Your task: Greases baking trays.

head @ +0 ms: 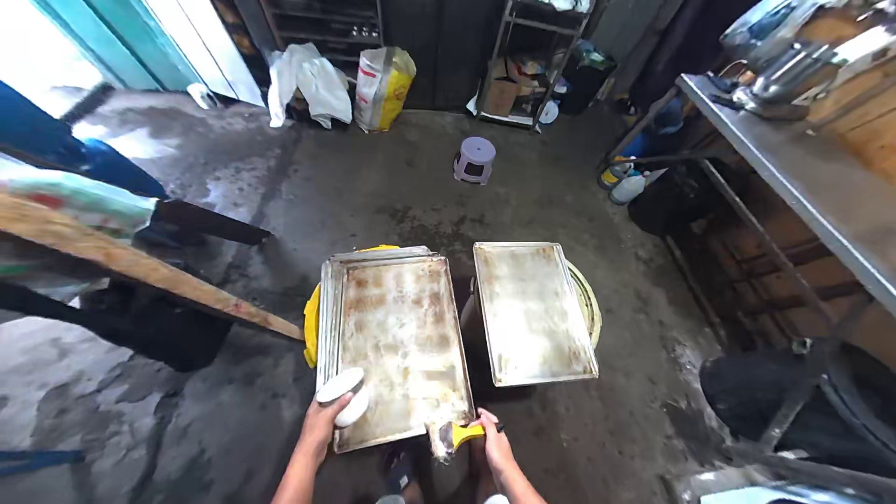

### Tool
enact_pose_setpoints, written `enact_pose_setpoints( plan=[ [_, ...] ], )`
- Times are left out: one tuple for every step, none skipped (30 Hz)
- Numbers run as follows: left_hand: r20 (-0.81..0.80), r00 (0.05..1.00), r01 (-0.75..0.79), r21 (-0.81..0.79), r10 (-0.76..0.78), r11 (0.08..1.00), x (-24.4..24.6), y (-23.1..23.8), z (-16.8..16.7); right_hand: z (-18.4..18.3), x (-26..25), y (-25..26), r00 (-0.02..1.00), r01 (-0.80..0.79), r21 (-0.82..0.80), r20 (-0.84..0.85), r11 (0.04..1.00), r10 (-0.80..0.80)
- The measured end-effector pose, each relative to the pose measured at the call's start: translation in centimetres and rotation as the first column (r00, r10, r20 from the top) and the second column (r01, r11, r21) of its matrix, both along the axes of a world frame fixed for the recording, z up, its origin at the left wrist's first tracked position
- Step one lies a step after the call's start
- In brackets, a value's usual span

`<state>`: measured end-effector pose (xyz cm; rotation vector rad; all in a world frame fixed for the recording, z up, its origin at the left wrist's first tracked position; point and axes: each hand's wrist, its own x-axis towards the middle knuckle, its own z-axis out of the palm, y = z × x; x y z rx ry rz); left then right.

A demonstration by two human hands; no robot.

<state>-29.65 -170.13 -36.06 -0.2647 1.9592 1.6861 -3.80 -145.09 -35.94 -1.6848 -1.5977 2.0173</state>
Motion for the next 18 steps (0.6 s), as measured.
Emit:
enact_pose_setpoints(
  plan=[
    [-0.091,0.99,0.094,-0.165,-0.11,0.982,-0.4,-0.3,0.0,-0.2,-0.3,-0.1,1.0,0.02,0.029,-0.021,0.999,-0.019],
    [-0.157,0.958,0.187,-0.299,-0.241,0.936,-0.5,-0.3,0.3,0.2,-0.6,0.0,0.997,0.056,0.046,-0.05,0.997,-0.053],
    [-0.214,0.912,0.256,-0.366,-0.349,0.895,-0.1,0.1,0.8,1.3,-0.7,0.4,0.993,0.097,0.043,-0.073,0.994,-0.094],
    [-0.265,0.863,0.32,-0.371,-0.43,0.872,0.6,0.8,1.5,2.8,-0.8,0.9,0.987,0.129,0.018,-0.103,0.991,-0.127],
    [-0.305,0.811,0.397,-0.339,-0.499,0.853,1.5,1.8,2.2,4.7,-0.7,1.6,0.98,0.132,0.005,-0.149,0.991,-0.13],
    [-0.315,0.758,0.49,-0.304,-0.571,0.817,2.6,2.8,2.9,6.7,-0.6,2.2,0.969,0.105,0.024,-0.226,0.994,-0.097],
    [-0.32,0.708,0.573,-0.262,-0.63,0.776,3.6,4.1,3.7,8.5,-0.3,2.9,0.942,0.045,0.066,-0.335,0.997,-0.02],
    [-0.331,0.655,0.643,-0.228,-0.679,0.731,4.7,5.5,4.4,10.2,-0.2,3.7,0.901,-0.029,0.136,-0.425,0.99,0.084],
    [-0.342,0.597,0.703,-0.214,-0.726,0.679,5.7,6.9,5.0,11.6,-0.1,4.4,0.861,-0.116,0.232,-0.461,0.966,0.214],
    [-0.356,0.532,0.755,-0.212,-0.768,0.621,6.6,8.3,5.5,12.6,-0.1,5.1,0.823,-0.211,0.345,-0.441,0.915,0.356],
    [-0.374,0.469,0.794,-0.218,-0.8,0.567,7.3,9.8,6.1,13.2,0.0,5.7,0.786,-0.3,0.449,-0.383,0.842,0.485],
    [-0.402,0.405,0.824,-0.228,-0.821,0.518,8.1,11.3,6.7,13.7,0.1,6.2,0.751,-0.388,0.519,-0.301,0.762,0.588],
    [-0.439,0.34,0.848,-0.239,-0.832,0.473,8.9,12.9,7.3,13.9,0.3,6.5,0.719,-0.47,0.543,-0.223,0.696,0.659],
    [-0.459,0.283,0.869,-0.25,-0.842,0.428,9.6,14.4,7.8,13.9,0.6,6.9,0.696,-0.527,0.531,-0.177,0.663,0.696],
    [-0.461,0.231,0.888,-0.261,-0.857,0.379,10.2,15.7,7.9,13.5,0.9,7.3,0.695,-0.543,0.508,-0.175,0.669,0.697],
    [-0.447,0.188,0.904,-0.269,-0.875,0.332,10.6,17.0,7.7,13.0,1.5,7.8,0.714,-0.527,0.474,-0.203,0.705,0.67],
    [-0.428,0.167,0.917,-0.265,-0.888,0.3,11.0,18.1,7.1,12.6,2.2,8.6,0.746,-0.493,0.424,-0.244,0.76,0.62],
    [-0.397,0.157,0.926,-0.258,-0.904,0.274,11.4,19.1,6.5,12.2,3.0,9.5,0.79,-0.437,0.358,-0.286,0.825,0.542]
  ],
)
